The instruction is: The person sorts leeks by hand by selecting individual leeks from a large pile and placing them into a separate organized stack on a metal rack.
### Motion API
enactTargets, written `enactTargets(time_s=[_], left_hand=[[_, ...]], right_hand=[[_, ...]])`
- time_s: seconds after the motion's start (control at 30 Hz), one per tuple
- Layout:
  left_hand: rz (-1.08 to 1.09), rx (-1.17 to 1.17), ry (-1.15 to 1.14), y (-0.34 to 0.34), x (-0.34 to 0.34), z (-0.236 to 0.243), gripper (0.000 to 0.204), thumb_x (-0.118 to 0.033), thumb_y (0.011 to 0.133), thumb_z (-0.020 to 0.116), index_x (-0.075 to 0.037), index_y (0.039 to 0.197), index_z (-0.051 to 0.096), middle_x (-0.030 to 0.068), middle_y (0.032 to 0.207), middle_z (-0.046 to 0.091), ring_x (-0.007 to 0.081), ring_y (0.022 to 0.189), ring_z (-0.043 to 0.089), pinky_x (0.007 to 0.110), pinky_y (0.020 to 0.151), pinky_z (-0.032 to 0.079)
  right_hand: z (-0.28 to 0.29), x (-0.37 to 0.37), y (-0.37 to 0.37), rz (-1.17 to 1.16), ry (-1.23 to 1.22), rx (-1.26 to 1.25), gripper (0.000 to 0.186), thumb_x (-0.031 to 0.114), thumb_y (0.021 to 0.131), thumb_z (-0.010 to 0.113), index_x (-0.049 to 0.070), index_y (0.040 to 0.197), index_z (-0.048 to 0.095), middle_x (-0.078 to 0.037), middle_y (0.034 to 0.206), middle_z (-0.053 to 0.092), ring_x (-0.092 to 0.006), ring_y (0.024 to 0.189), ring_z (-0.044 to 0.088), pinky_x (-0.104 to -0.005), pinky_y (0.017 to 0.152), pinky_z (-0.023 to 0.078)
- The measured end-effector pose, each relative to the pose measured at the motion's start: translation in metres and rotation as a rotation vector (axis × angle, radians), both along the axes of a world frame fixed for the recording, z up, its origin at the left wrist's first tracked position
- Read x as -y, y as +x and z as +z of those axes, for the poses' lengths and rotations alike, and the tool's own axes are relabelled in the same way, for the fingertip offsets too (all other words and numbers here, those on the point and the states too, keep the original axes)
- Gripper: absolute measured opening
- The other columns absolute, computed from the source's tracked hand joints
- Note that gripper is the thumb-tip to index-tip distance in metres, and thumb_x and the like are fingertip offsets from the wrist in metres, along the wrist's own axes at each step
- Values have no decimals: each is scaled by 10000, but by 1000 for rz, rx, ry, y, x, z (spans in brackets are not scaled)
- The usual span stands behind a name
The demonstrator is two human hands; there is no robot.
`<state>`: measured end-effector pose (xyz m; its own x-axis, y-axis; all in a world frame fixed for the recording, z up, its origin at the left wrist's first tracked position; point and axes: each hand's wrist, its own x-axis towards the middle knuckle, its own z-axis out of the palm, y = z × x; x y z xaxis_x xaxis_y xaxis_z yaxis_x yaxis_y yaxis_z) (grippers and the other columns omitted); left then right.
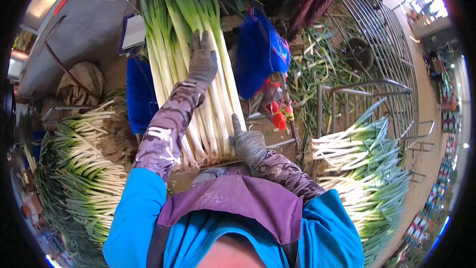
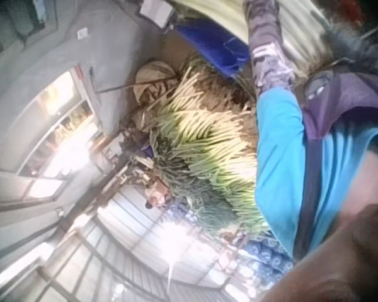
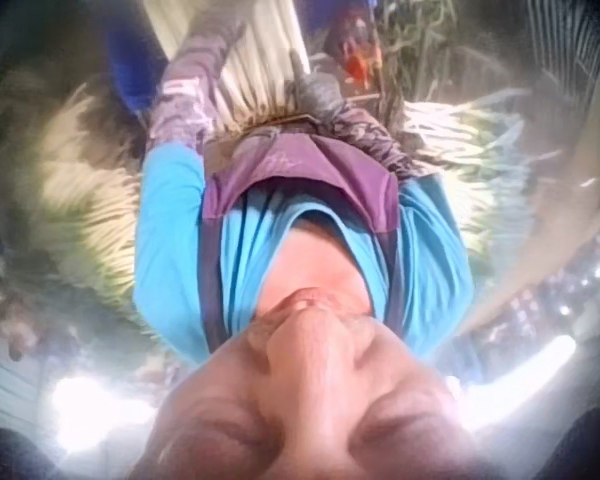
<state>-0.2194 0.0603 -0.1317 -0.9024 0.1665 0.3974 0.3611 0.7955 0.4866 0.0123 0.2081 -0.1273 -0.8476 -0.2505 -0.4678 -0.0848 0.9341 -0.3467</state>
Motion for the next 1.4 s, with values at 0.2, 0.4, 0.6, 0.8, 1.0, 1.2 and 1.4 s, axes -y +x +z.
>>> enactTargets(time_s=[0.2, 0.4, 0.6, 0.8, 1.0, 1.2, 1.4], left_hand=[[-95, -4, -664, -1, -1, -7, 570, -188, 957, 453, -5, 1487, 355, 154, 1612, 237, 348, 1498, 174, 491, 1232, 76], [-243, -211, -424, -14, -2, -27, 581, -406, 988, 497, -54, 1448, 451, 148, 1520, 410, 339, 1451, 295, 500, 1214, 147], [-449, -175, -524, 18, 23, -29, 733, -603, 966, 401, -98, 1497, 398, 132, 1606, 263, 293, 1516, 116, 501, 1224, 39], [-785, 165, -491, 163, 71, -3, 622, -493, 972, 501, -87, 1442, 464, 142, 1554, 357, 290, 1477, 255, 458, 1232, 110], [-671, 130, -582, 175, 104, -27, 841, -618, 938, 469, -61, 1540, 282, 158, 1621, 214, 272, 1520, 115, 430, 1243, 6], [-725, 80, -656, 180, 99, -28, 651, -554, 998, 360, -117, 1476, 418, 109, 1600, 288, 268, 1500, 183, 442, 1244, 16], [-688, 26, -552, 186, 92, -39, 597, -362, 890, 592, -76, 1405, 489, 160, 1553, 346, 328, 1471, 231, 474, 1224, 139]], right_hand=[[-12, -9, 27, -78, -50, -170, 669, 272, 898, 617, 2, 1456, 368, -168, 750, 657, -347, 644, 654, -490, 582, 500], [-16, 8, 19, -142, -153, -240, 572, 271, 893, 630, -11, 1364, 473, -176, 789, 669, -355, 690, 664, -489, 621, 506], [5, 26, 8, -66, -197, -168, 708, 358, 873, 667, -17, 1419, 415, -201, 841, 678, -378, 767, 672, -489, 674, 514], [19, 21, 15, 9, -160, -39, 711, 361, 891, 640, -11, 1441, 388, -189, 800, 668, -372, 719, 666, -484, 648, 516], [5, 36, 18, 21, -202, -82, 666, 324, 896, 641, 63, 1460, 400, -187, 773, 668, -372, 713, 672, -473, 662, 533], [15, 30, 26, -35, -182, -31, 618, 314, 889, 635, 116, 1442, 444, -191, 802, 685, -370, 716, 683, -482, 674, 541], [11, 26, 32, -130, -301, -57, 483, 311, 918, 587, 166, 1374, 519, -230, 915, 691, -397, 847, 686, -485, 748, 543]])
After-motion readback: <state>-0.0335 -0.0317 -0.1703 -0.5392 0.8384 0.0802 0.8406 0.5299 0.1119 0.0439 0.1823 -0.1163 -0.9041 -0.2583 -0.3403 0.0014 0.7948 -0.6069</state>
